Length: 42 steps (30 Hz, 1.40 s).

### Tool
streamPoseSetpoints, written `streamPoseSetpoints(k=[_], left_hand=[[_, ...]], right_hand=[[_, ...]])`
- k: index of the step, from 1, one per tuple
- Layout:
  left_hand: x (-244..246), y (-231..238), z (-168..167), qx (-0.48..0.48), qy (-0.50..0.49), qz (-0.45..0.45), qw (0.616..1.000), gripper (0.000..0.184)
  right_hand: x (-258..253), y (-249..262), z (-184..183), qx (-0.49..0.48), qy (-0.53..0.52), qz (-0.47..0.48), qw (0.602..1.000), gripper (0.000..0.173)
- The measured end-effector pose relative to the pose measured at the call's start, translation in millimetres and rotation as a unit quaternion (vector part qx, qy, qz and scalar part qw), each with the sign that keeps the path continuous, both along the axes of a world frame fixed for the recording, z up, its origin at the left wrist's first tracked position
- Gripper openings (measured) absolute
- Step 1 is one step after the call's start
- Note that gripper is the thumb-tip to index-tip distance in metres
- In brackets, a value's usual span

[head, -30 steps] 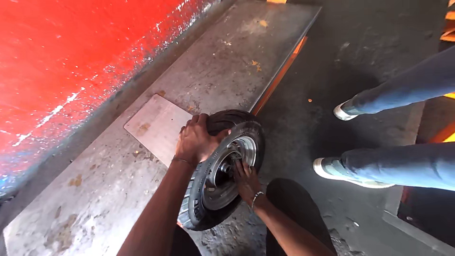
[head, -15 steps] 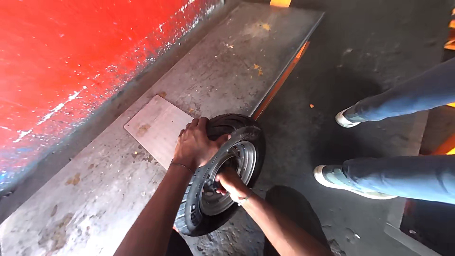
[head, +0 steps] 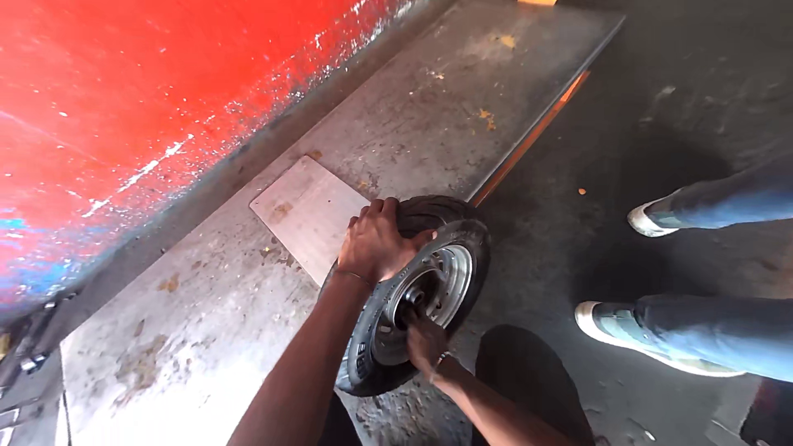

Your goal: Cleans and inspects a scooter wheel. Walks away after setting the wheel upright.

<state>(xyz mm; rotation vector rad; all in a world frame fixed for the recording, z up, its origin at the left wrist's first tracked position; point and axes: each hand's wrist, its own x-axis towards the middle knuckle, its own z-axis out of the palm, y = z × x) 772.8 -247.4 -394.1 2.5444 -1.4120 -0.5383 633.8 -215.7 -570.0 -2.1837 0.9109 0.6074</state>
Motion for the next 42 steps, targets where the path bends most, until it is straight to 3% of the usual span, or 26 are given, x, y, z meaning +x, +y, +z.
streamPoseSetpoints(k=[2, 4, 5, 6, 9, 10, 11, 13, 15, 16, 19, 21, 27, 29, 32, 34, 37, 40, 42], left_hand=[[0.1, 0.5, 0.1, 0.002, -0.001, -0.001, 1.0, 0.078], [-1.0, 0.3, 0.6, -0.001, -0.003, 0.001, 1.0, 0.078], [-1.6, -1.8, 0.5, -0.006, -0.003, 0.003, 1.0, 0.079], [-2.3, -3.0, -0.3, -0.007, -0.002, 0.007, 1.0, 0.079], [-1.0, 0.7, 0.0, 0.003, -0.001, 0.013, 1.0, 0.08], [0.9, 0.5, 2.5, 0.007, -0.001, 0.012, 1.0, 0.08], [1.0, 1.6, 2.9, 0.011, 0.002, 0.009, 1.0, 0.079], [0.5, 1.0, 2.0, 0.01, 0.002, 0.001, 1.0, 0.078], [-0.1, 0.0, 1.1, 0.006, 0.002, 0.001, 1.0, 0.078], [0.5, -0.2, 0.6, 0.003, 0.001, 0.001, 1.0, 0.078], [0.8, 0.5, 0.0, 0.001, 0.002, 0.001, 1.0, 0.078], [0.2, 0.6, 0.2, -0.002, 0.004, 0.002, 1.0, 0.078], [1.2, -0.6, -0.7, -0.002, 0.007, 0.002, 1.0, 0.078], [1.1, -0.4, -1.1, -0.006, 0.006, 0.0, 1.0, 0.077], [0.1, -0.6, -0.9, -0.005, 0.003, 0.0, 1.0, 0.078], [1.1, 0.3, -1.5, -0.008, 0.0, -0.001, 1.0, 0.078], [2.1, 0.8, -1.9, -0.012, 0.002, -0.004, 1.0, 0.077], [1.3, 1.0, -3.8, -0.019, 0.001, -0.002, 1.0, 0.078], [1.4, 1.6, -3.6, -0.018, -0.002, 0.0, 1.0, 0.077]], right_hand=[[13.6, -9.0, 22.4, 0.085, -0.02, -0.092, 0.992, 0.038], [13.7, -24.4, 27.2, 0.192, -0.104, -0.237, 0.947, 0.022], [7.4, -30.2, 26.1, 0.264, -0.162, -0.326, 0.893, 0.007], [-1.9, -31.6, 23.6, 0.336, -0.216, -0.415, 0.817, 0.006], [-29.1, -23.3, 14.2, 0.477, -0.316, -0.595, 0.565, 0.016], [-34.7, -21.1, 11.2, 0.495, -0.322, -0.617, 0.52, 0.016], [-40.1, -18.6, 7.9, 0.502, -0.322, -0.627, 0.501, 0.017], [-44.9, -20.2, 5.4, 0.491, -0.319, -0.627, 0.514, 0.019], [-39.2, -27.7, 10.1, 0.459, -0.307, -0.617, 0.561, 0.021], [-33.3, -30.9, 11.8, 0.433, -0.292, -0.602, 0.604, 0.02], [-16.3, -29.6, 5.1, 0.321, -0.207, -0.484, 0.787, 0.01], [-10.0, -26.9, 1.1, 0.265, -0.168, -0.437, 0.843, 0.016], [-7.6, -15.5, -11.9, 0.05, -0.203, -0.49, 0.846, 0.047], [-9.1, -3.1, -11.5, -0.015, -0.235, -0.482, 0.844, 0.036], [-9.4, 25.0, -13.8, -0.035, -0.322, -0.448, 0.833, 0.023], [-17.2, 46.8, -16.3, -0.028, -0.381, -0.378, 0.843, 0.038], [-31.4, 60.3, -25.3, -0.072, -0.362, -0.213, 0.905, 0.072], [-27.1, 33.4, -16.8, -0.09, -0.195, -0.055, 0.975, 0.074], [-18.6, 18.7, -10.7, -0.087, -0.118, 0.014, 0.989, 0.067]])
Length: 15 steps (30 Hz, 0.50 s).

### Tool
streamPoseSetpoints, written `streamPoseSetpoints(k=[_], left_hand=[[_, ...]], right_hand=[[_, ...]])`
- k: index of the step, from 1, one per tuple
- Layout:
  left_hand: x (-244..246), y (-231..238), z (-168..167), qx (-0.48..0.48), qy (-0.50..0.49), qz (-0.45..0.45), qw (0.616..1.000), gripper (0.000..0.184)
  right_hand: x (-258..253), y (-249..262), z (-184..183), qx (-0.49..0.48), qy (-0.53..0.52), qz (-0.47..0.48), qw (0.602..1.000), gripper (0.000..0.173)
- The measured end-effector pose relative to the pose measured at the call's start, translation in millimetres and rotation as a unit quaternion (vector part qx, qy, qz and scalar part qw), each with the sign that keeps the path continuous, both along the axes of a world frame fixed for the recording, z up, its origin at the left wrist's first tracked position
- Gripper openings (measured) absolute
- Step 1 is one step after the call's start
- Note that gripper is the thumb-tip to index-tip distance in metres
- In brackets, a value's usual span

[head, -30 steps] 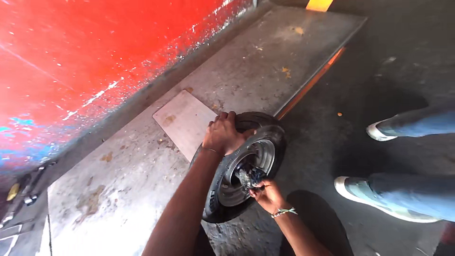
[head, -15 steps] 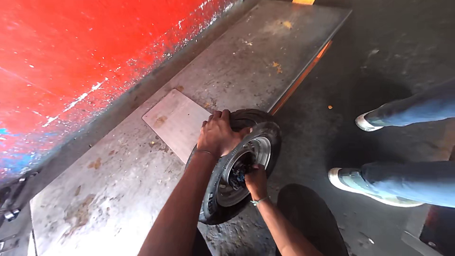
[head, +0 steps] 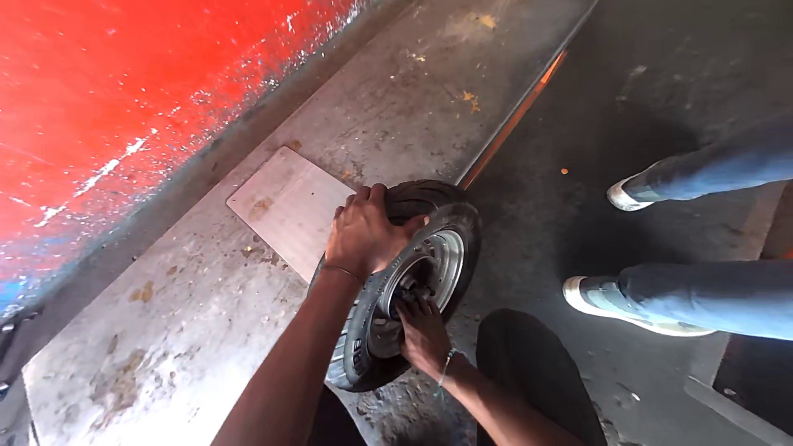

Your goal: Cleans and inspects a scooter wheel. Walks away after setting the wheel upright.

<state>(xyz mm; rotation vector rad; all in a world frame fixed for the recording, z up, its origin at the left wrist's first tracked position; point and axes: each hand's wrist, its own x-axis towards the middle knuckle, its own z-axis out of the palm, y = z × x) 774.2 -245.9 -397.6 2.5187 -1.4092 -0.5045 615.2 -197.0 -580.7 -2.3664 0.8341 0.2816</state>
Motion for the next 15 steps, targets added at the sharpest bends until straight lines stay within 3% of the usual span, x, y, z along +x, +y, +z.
streamPoseSetpoints(k=[4, 7, 9, 11, 13, 14, 15], left_hand=[[-0.5, 0.6, -3.5, -0.013, -0.008, 0.0, 1.0, 0.077], [0.7, 0.4, -3.7, -0.014, -0.007, 0.004, 1.0, 0.078], [0.9, -0.3, -2.4, -0.011, -0.006, 0.006, 1.0, 0.078], [-0.1, 0.5, -2.7, -0.013, -0.003, 0.005, 1.0, 0.077], [0.1, 0.6, -3.2, -0.021, -0.006, 0.003, 1.0, 0.077], [0.7, 0.8, -3.3, -0.022, -0.006, 0.003, 1.0, 0.077], [1.0, 1.7, -4.1, -0.023, -0.005, 0.001, 1.0, 0.077]], right_hand=[[9.1, -4.1, 1.9, 0.033, 0.005, -0.018, 0.999, 0.061], [20.3, -11.7, 5.4, 0.152, -0.072, -0.154, 0.974, 0.046], [20.6, -20.9, 9.7, 0.255, -0.132, -0.27, 0.919, 0.031], [16.9, -23.4, 9.2, 0.364, -0.228, -0.408, 0.806, 0.014], [13.5, -28.4, 11.7, 0.448, -0.258, -0.488, 0.703, 0.01], [11.9, -31.5, 13.7, 0.474, -0.248, -0.496, 0.684, 0.01], [10.0, -33.0, 14.5, 0.484, -0.235, -0.483, 0.691, 0.009]])
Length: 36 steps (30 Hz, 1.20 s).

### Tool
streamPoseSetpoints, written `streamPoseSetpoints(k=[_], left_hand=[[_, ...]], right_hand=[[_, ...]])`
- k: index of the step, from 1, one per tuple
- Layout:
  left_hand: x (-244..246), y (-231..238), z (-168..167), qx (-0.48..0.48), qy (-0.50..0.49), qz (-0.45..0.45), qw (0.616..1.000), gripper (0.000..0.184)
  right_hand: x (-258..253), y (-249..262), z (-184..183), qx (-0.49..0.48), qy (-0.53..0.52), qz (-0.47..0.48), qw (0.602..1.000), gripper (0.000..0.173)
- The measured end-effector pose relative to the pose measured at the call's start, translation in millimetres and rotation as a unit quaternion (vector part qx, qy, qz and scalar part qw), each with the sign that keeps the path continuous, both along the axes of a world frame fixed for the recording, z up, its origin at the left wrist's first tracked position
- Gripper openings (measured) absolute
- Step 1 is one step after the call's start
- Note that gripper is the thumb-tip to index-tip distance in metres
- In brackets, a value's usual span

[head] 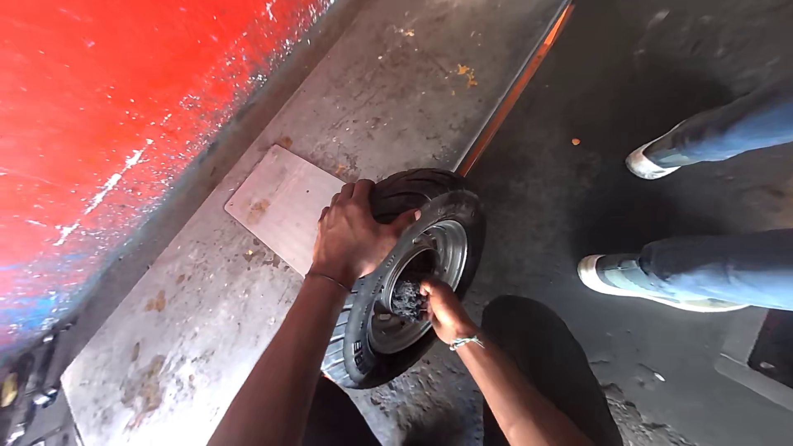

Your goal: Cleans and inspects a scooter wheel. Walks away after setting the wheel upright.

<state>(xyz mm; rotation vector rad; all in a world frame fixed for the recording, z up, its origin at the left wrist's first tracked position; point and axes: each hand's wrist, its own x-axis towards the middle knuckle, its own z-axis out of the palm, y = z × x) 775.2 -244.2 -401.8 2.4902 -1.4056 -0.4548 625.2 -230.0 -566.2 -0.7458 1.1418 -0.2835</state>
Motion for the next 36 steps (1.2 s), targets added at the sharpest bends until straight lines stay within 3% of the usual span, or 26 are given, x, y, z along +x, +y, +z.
streamPoseSetpoints(k=[1, 5, 7, 9, 12, 14, 17, 19, 20, 24, 26, 28, 30, 31, 33, 36], left_hand=[[-0.1, 0.3, -0.3, 0.002, 0.0, -0.001, 1.0, 0.077], [-0.6, 0.1, -1.9, -0.003, -0.005, -0.002, 1.0, 0.076], [0.0, 0.1, -3.0, -0.013, -0.009, -0.004, 1.0, 0.075], [0.8, -1.1, -3.2, -0.011, -0.014, -0.006, 1.0, 0.076], [1.4, -0.6, -4.3, -0.007, -0.016, -0.009, 1.0, 0.076], [1.6, 0.5, -5.1, -0.013, -0.014, -0.012, 1.0, 0.075], [1.5, 5.6, -4.9, -0.027, -0.014, -0.015, 0.999, 0.074], [2.4, 5.6, -5.5, -0.033, -0.015, -0.018, 0.999, 0.073], [2.7, 5.2, -6.3, -0.035, -0.017, -0.019, 0.999, 0.074], [1.2, 5.5, -9.3, -0.042, -0.015, -0.013, 0.999, 0.075], [2.3, 4.9, -6.9, -0.036, -0.016, -0.012, 0.999, 0.074], [2.1, 3.2, -4.9, -0.029, -0.015, -0.014, 0.999, 0.073], [-0.3, 1.2, -5.3, -0.023, -0.017, -0.008, 1.0, 0.074], [-1.4, 0.9, -6.1, -0.022, -0.017, -0.005, 1.0, 0.074], [-1.1, -2.0, -5.9, -0.021, -0.017, -0.001, 1.0, 0.074], [0.6, 1.1, -3.2, -0.019, -0.021, 0.0, 1.0, 0.071]], right_hand=[[-1.1, -0.7, 1.6, -0.017, 0.003, 0.039, 0.999, 0.014], [-6.1, -9.4, 23.3, -0.042, -0.009, 0.317, 0.947, 0.066], [-4.2, -19.7, 24.2, -0.016, -0.008, 0.398, 0.917, 0.06], [3.9, -26.2, 21.2, -0.018, 0.008, 0.424, 0.905, 0.043], [9.1, -21.7, 6.7, -0.123, 0.046, 0.472, 0.872, 0.032], [2.8, -25.8, -4.1, -0.232, 0.089, 0.542, 0.802, 0.04], [-15.7, -49.9, -19.2, -0.36, 0.156, 0.661, 0.639, 0.035], [-22.4, -64.4, -27.6, -0.424, 0.201, 0.663, 0.584, 0.037], [-23.5, -64.4, -27.9, -0.423, 0.223, 0.651, 0.59, 0.042], [-8.9, -16.5, -21.6, -0.283, 0.267, 0.599, 0.7, 0.067], [9.8, -1.8, -1.5, -0.237, 0.238, 0.593, 0.732, 0.058], [21.8, -11.3, 22.9, -0.189, 0.164, 0.539, 0.804, 0.038], [22.9, -27.2, 35.0, -0.03, 0.044, 0.377, 0.925, 0.008], [19.3, -34.3, 35.2, 0.07, -0.033, 0.272, 0.959, 0.013], [13.1, -42.4, 31.5, 0.205, -0.167, 0.102, 0.959, 0.023], [15.4, -16.7, 24.1, 0.216, -0.2, 0.057, 0.954, 0.025]])
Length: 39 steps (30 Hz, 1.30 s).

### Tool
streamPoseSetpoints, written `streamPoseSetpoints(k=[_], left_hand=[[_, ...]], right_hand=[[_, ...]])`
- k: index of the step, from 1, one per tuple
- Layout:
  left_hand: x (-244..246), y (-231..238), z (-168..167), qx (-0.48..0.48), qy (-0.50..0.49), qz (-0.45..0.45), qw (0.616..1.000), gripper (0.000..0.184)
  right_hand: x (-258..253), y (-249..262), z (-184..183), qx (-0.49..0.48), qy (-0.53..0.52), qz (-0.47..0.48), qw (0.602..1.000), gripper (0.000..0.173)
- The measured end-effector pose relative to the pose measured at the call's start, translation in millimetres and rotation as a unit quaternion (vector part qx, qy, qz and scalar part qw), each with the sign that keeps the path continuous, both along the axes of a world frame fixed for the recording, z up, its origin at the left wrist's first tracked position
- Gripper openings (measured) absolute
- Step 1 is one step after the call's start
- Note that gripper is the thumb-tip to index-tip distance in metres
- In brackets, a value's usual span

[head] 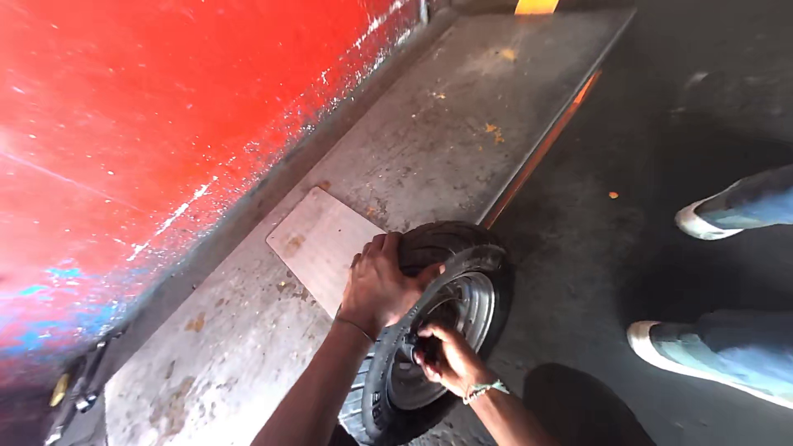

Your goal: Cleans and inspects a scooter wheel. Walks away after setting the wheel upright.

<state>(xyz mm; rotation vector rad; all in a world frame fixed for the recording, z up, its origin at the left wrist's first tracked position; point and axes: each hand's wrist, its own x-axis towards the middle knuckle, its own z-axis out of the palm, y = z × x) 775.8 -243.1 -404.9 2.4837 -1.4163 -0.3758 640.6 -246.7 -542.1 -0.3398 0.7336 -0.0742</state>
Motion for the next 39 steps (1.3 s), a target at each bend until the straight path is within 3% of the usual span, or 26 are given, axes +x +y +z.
streamPoseSetpoints(k=[3, 4, 7, 9, 11, 13, 15, 18, 23, 26, 28, 30, 32, 33, 34, 36, 39], left_hand=[[0.3, -2.6, 0.7, 0.025, 0.007, -0.006, 1.0, 0.074], [0.0, -2.8, -0.6, 0.025, 0.008, -0.007, 1.0, 0.074], [-1.4, -1.6, -0.7, 0.02, 0.01, 0.002, 1.0, 0.075], [-1.5, -1.2, 0.0, 0.01, 0.012, 0.005, 1.0, 0.075], [-2.4, -0.9, 1.9, 0.016, 0.014, 0.007, 1.0, 0.074], [-2.6, 0.2, 4.6, 0.023, 0.017, 0.005, 1.0, 0.073], [-2.6, 0.2, 6.0, 0.024, 0.02, 0.001, 1.0, 0.072], [-4.5, 2.4, 3.5, 0.012, 0.018, -0.003, 1.0, 0.072], [-3.3, 5.3, 1.4, -0.002, 0.018, -0.005, 1.0, 0.073], [-2.5, 3.6, -1.5, -0.001, 0.013, -0.01, 1.0, 0.073], [-2.4, -0.3, -0.1, 0.003, 0.006, -0.005, 1.0, 0.073], [-2.4, -1.0, 0.6, 0.011, 0.005, 0.001, 1.0, 0.073], [-3.1, -0.1, 0.9, 0.015, 0.007, 0.008, 1.0, 0.073], [-3.2, -0.1, 0.6, 0.015, 0.007, 0.009, 1.0, 0.072], [-2.9, -1.0, 1.1, 0.016, 0.007, 0.009, 1.0, 0.072], [-2.9, -3.1, 1.4, 0.013, 0.017, 0.011, 1.0, 0.073], [0.5, -1.8, 2.3, 0.019, 0.024, 0.015, 0.999, 0.077]], right_hand=[[-8.5, 30.2, -25.6, -0.203, 0.048, 0.125, 0.97, 0.007], [-19.4, 31.8, -36.9, -0.303, 0.066, 0.207, 0.928, 0.021], [-49.5, -2.0, -63.7, -0.519, 0.116, 0.469, 0.705, 0.054], [-50.8, -49.1, -57.6, -0.597, 0.131, 0.568, 0.552, 0.056], [-45.8, -82.7, -43.7, -0.668, 0.137, 0.587, 0.435, 0.049], [-39.7, -96.8, -24.9, -0.709, 0.161, 0.566, 0.388, 0.051], [-38.4, -98.7, -5.7, -0.725, 0.2, 0.538, 0.38, 0.056], [-47.0, -79.9, -14.8, -0.718, 0.249, 0.493, 0.424, 0.062], [-35.9, -11.7, -47.1, -0.542, 0.322, 0.475, 0.614, 0.061], [-24.3, 29.2, -52.6, -0.493, 0.314, 0.452, 0.673, 0.07], [-17.5, 44.2, -42.1, -0.489, 0.274, 0.391, 0.73, 0.061], [-5.2, 44.1, -16.4, -0.428, 0.233, 0.301, 0.82, 0.036], [5.9, 24.0, 11.3, -0.248, 0.188, 0.191, 0.931, 0.016], [8.2, 9.9, 17.9, -0.153, 0.161, 0.11, 0.969, 0.02], [9.0, -3.6, 18.4, -0.064, 0.134, 0.011, 0.989, 0.027], [3.6, -23.5, 0.6, 0.079, 0.083, -0.184, 0.976, 0.03], [-5.3, -25.2, -36.4, 0.123, 0.101, -0.32, 0.934, 0.02]])
